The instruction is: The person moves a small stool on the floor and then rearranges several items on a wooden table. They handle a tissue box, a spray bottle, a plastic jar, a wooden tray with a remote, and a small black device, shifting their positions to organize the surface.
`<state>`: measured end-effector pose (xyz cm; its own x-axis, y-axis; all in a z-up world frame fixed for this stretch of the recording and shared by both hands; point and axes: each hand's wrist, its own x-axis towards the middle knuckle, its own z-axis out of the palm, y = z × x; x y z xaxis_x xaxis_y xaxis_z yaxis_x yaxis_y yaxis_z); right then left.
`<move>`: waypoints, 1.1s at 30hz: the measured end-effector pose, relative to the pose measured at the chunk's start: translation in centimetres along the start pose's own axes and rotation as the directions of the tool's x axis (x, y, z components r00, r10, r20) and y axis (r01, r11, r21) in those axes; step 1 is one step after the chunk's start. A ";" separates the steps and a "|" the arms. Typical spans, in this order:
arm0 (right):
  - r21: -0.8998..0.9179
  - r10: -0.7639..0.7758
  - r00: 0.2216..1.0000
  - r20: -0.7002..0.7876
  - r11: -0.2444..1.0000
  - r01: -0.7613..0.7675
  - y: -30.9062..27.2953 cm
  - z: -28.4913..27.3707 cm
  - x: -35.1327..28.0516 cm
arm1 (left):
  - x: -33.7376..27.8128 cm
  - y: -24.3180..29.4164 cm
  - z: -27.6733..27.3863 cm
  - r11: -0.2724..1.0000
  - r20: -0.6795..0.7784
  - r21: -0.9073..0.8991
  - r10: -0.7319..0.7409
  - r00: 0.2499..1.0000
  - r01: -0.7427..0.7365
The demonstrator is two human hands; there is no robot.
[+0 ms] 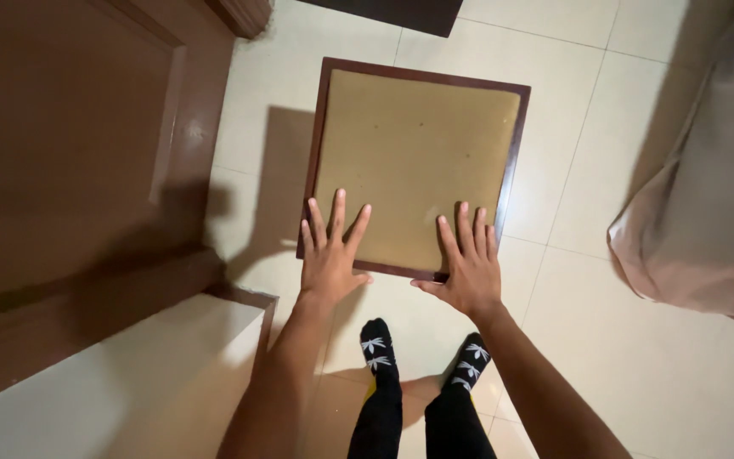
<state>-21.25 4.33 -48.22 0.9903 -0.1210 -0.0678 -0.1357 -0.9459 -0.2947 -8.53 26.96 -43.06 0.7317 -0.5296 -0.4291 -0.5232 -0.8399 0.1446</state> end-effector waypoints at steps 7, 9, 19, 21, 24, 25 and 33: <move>-0.002 -0.052 0.996 -0.076 0.999 0.052 1.2 1.8 0.5 | 0.9 -1.3 1.3 0.995 -0.115 -0.041 0.084 0.990 -0.089; -0.005 -0.092 0.985 -0.149 0.996 0.093 1.4 2.1 0.4 | 0.9 -1.2 1.2 0.995 -0.105 -0.054 0.075 0.992 -0.081; 0.003 -0.103 0.981 -0.163 0.994 0.105 2.2 0.7 5.7 | 4.9 -1.8 -1.6 0.995 -0.143 -0.069 0.057 0.988 -0.068; 0.006 -0.101 0.978 -0.185 0.995 0.104 2.3 0.3 7.1 | 6.3 -2.0 -2.4 0.997 -0.099 -0.073 0.033 0.995 -0.040; 0.008 -0.104 0.977 -0.186 0.994 0.108 2.7 0.0 9.2 | 8.0 -2.2 -3.8 0.998 -0.089 -0.063 0.016 0.996 -0.022; 0.006 -0.103 0.977 -0.186 0.994 0.106 2.8 -0.1 10.0 | 8.6 -2.4 -4.1 0.998 -0.090 -0.063 0.019 0.996 -0.024; 0.043 -0.076 0.983 -0.168 0.995 0.085 2.4 -0.8 13.9 | 12.1 -3.7 -6.6 0.999 -0.064 -0.034 0.002 0.998 -0.005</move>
<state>-7.75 0.13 -49.07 0.9885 -0.0974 0.1161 -0.0525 -0.9389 -0.3401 5.12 22.90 -42.89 0.7569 -0.5382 -0.3707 -0.5116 -0.8409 0.1763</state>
